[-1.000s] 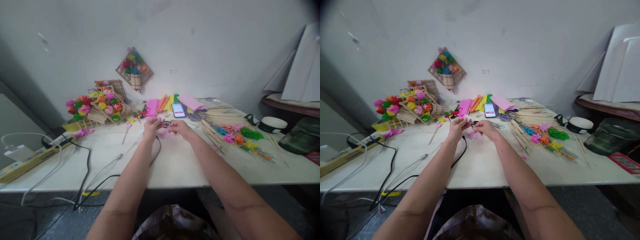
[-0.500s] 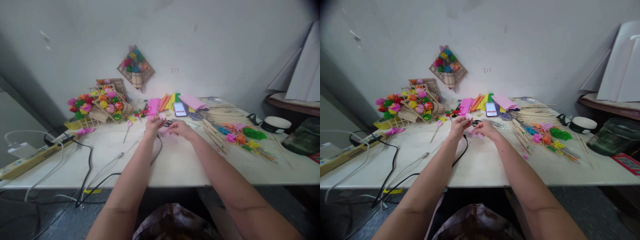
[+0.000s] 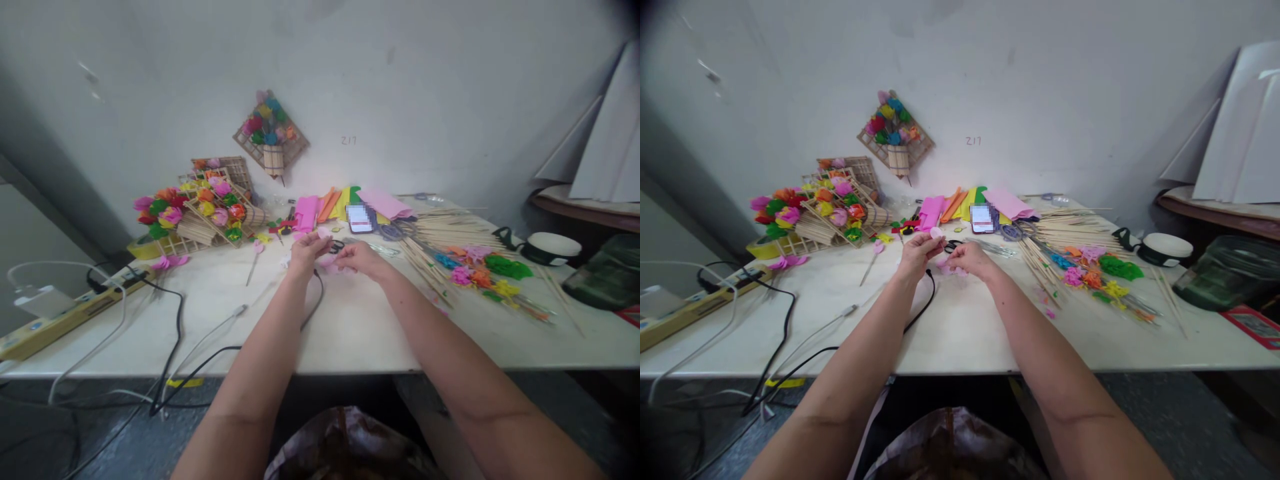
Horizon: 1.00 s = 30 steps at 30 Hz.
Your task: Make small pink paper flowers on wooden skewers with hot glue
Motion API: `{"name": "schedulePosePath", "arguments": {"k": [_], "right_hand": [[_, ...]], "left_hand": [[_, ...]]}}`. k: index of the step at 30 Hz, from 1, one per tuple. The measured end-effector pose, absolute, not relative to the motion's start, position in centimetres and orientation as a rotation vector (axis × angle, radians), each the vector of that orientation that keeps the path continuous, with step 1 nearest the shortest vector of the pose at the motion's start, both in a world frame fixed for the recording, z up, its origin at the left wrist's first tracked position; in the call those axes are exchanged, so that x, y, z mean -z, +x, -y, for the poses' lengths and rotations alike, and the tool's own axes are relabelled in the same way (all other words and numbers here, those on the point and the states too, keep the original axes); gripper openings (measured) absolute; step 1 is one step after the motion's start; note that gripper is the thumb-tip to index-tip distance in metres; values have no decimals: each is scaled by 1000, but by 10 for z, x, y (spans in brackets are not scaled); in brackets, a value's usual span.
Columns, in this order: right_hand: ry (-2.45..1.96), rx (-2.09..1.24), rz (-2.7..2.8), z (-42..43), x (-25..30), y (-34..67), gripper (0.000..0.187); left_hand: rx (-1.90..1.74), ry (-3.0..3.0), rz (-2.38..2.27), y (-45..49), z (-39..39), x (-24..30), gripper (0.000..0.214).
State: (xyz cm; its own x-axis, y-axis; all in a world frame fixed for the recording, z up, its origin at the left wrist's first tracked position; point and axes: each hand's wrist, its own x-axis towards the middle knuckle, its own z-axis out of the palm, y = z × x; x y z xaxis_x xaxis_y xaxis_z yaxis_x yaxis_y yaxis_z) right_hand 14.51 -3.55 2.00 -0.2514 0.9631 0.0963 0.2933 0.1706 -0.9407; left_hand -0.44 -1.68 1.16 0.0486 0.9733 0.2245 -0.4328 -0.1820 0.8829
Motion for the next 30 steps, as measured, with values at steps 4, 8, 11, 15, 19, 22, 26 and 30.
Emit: {"name": "schedulePosePath", "arguments": {"k": [4,8,11,15,19,22,26,30], "right_hand": [[-1217,-1090,1703,37,-22,145,5],[-1232,-1066,1728,38,-24,144,4],[-1251,-1050,1733,39,-25,144,4],[-1254,-1045,1732,40,-25,144,4],[-1246,-1036,1745,40,-25,144,4],[-1248,-1032,1750,40,-25,144,3],[-1253,-1036,1766,40,-25,144,3],[-1234,-1043,1781,40,-24,145,4]], "left_hand": [[-1460,1057,-689,-5,17,-11,28],[-1448,1071,-687,-5,16,-10,28],[-1445,1084,-694,-5,15,-9,28],[-1449,1087,-696,-5,15,-10,28],[-1451,1065,-704,-4,16,-12,29],[-1453,1064,-694,-3,17,-13,28],[-1447,1070,-685,-3,17,-11,27],[-1439,1074,-674,-4,15,-10,29]]}}
